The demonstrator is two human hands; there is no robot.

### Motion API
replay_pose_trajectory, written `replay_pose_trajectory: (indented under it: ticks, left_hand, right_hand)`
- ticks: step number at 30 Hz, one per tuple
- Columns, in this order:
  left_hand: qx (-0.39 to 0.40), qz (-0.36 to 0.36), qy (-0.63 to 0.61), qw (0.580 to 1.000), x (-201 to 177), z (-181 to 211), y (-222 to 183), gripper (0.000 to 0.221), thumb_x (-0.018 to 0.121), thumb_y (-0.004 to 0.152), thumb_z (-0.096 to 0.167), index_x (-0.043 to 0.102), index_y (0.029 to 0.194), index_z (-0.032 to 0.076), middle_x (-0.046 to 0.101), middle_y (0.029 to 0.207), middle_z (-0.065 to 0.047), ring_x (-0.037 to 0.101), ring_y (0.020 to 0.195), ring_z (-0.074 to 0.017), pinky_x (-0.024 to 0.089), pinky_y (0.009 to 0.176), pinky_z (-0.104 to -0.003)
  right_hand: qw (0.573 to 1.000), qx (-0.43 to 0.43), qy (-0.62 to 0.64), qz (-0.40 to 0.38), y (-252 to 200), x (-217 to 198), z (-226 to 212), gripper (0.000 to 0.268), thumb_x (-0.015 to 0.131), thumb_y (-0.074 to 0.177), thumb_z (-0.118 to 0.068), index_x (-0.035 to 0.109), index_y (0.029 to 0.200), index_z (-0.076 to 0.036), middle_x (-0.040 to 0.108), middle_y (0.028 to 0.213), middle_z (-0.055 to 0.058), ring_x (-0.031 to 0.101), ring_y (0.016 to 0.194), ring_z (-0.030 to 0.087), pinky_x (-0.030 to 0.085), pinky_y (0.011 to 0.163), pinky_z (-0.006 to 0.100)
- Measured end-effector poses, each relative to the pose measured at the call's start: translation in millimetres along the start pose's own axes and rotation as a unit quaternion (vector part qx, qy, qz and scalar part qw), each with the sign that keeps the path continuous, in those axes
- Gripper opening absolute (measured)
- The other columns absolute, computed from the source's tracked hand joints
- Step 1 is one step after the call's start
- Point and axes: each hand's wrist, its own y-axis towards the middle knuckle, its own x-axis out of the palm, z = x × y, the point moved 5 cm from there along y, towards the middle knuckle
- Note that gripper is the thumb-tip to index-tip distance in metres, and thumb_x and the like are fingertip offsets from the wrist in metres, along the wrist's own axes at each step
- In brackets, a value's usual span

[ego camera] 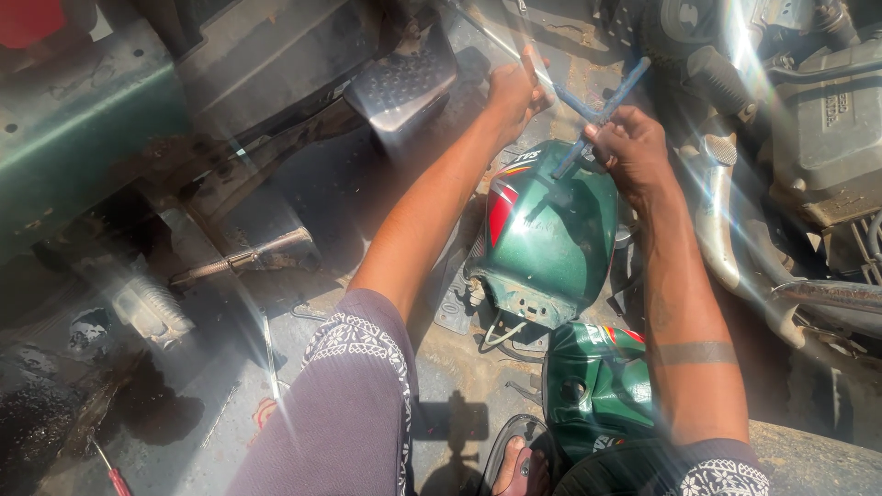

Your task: The person dismantles parts of a motorcycle using a T-handle wrench and a screwdriver, moves a green gas tank aside, and works on the underside of a motorcycle seat by hand and with a tool.

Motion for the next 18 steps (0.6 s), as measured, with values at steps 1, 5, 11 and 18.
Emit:
replay_pose_trajectory:
  ticks: [1, 5, 11, 18]
  left_hand:
    - [0.001, 0.004, 0.007, 1.0, 0, 2, 1, 0.045, 0.05, 0.104, 0.04, 0.061, 0.106, -0.004, 0.039, 0.061, -0.001, 0.042, 0.048, -0.0117, 0.054, 0.058, -0.036]
    - [0.003, 0.007, -0.006, 1.0, -1, 7, 8, 0.045, 0.049, 0.105, 0.039, 0.062, 0.104, -0.004, 0.037, 0.066, 0.002, 0.041, 0.05, -0.0108, 0.054, 0.06, -0.037]
    - [0.007, 0.005, -0.014, 1.0, 5, 10, 9, 0.046, 0.048, 0.105, 0.039, 0.061, 0.105, -0.005, 0.038, 0.067, 0.002, 0.042, 0.052, -0.0105, 0.057, 0.062, -0.037]
    - [0.005, 0.025, -0.003, 1.0, -1, 13, 10, 0.046, 0.048, 0.106, 0.04, 0.058, 0.108, -0.006, 0.038, 0.067, 0.001, 0.042, 0.052, -0.0109, 0.057, 0.061, -0.037]
  right_hand:
    - [0.989, -0.076, -0.127, 0.016, 1, -3, -2, 0.025, 0.083, 0.087, -0.005, 0.068, 0.107, -0.004, 0.068, 0.095, 0.005, 0.063, 0.083, 0.012, 0.05, 0.072, 0.027]
    - [0.901, -0.243, -0.348, 0.09, -3, -7, -4, 0.014, 0.082, 0.094, 0.0, 0.071, 0.103, 0.0, 0.069, 0.096, 0.005, 0.065, 0.088, 0.013, 0.052, 0.08, 0.031]
    - [0.991, 0.075, 0.101, 0.049, -11, -7, -6, 0.026, 0.078, 0.084, -0.014, 0.066, 0.106, -0.005, 0.059, 0.082, 0.001, 0.055, 0.063, 0.011, 0.042, 0.053, 0.028]
    - [0.932, -0.204, -0.294, 0.065, -15, 7, -32, 0.016, 0.074, 0.081, -0.004, 0.07, 0.097, -0.005, 0.065, 0.089, 0.001, 0.061, 0.077, 0.007, 0.049, 0.065, 0.026]
